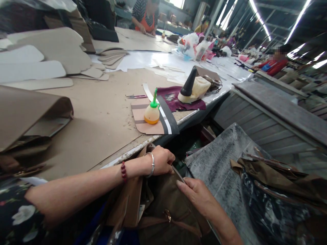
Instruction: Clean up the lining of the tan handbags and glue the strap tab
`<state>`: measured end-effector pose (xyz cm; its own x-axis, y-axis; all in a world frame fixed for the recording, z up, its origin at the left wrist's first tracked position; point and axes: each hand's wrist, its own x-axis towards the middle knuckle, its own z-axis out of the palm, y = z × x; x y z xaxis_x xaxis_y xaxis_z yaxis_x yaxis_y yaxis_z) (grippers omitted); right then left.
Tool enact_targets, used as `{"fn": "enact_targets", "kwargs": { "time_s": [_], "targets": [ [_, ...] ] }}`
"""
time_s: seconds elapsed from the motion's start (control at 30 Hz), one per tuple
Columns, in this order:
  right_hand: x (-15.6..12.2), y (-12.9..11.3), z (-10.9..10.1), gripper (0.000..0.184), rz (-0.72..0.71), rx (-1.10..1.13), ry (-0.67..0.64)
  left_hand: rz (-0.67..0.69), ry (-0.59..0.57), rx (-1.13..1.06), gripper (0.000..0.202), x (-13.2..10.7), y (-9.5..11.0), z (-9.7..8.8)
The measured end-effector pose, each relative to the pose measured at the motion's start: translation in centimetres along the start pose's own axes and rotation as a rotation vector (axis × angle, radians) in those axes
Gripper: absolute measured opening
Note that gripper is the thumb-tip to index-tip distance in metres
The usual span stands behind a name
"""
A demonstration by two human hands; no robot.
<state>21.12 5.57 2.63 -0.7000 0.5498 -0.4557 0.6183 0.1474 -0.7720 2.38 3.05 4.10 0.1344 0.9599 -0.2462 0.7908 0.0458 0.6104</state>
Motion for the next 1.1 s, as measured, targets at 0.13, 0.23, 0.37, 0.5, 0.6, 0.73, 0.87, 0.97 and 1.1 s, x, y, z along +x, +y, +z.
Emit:
{"fn": "enact_targets", "kwargs": {
  "time_s": [0.13, 0.23, 0.37, 0.5, 0.6, 0.73, 0.87, 0.97, 1.1],
  "targets": [
    [1.0, -0.6, 0.1, 0.033, -0.06, -0.048, 0.007, -0.003, 0.006, 0.026, 0.024, 0.0, 0.0, 0.1],
    [1.5, -0.8, 0.2, 0.031, -0.102, -0.075, 0.022, 0.03, -0.011, 0.041, 0.019, 0.0, -0.4, 0.2],
    [1.2, -0.7, 0.4, 0.033, -0.119, -0.061, 0.052, 0.149, 0.009, 0.182, 0.017, -0.4, -1.0, -0.6],
    [0.4, -0.5, 0.6, 0.035, -0.095, 0.04, 0.027, 0.125, -0.01, 0.209, 0.014, -1.4, -0.8, -1.8],
    [0.1, -0.5, 0.6, 0.034, -0.092, 0.13, -0.002, 0.117, -0.034, 0.183, 0.011, -1.7, -0.7, -2.2],
    [-0.1, -0.4, 0.7, 0.035, -0.086, 0.207, -0.041, 0.108, 0.001, 0.202, 0.014, -1.5, -0.8, -1.9],
    [-0.2, -0.2, 0.8, 0.035, -0.075, 0.238, -0.054, 0.089, 0.036, 0.212, 0.019, -1.2, -1.0, -1.4],
    [-0.2, -0.3, 0.8, 0.036, -0.093, 0.209, -0.033, 0.092, 0.069, 0.228, 0.021, -1.2, -1.0, -1.2],
    [-0.1, -0.5, 0.8, 0.036, -0.112, 0.187, -0.032, 0.076, 0.073, 0.244, 0.021, -1.0, -1.1, -1.0]
  ]
}}
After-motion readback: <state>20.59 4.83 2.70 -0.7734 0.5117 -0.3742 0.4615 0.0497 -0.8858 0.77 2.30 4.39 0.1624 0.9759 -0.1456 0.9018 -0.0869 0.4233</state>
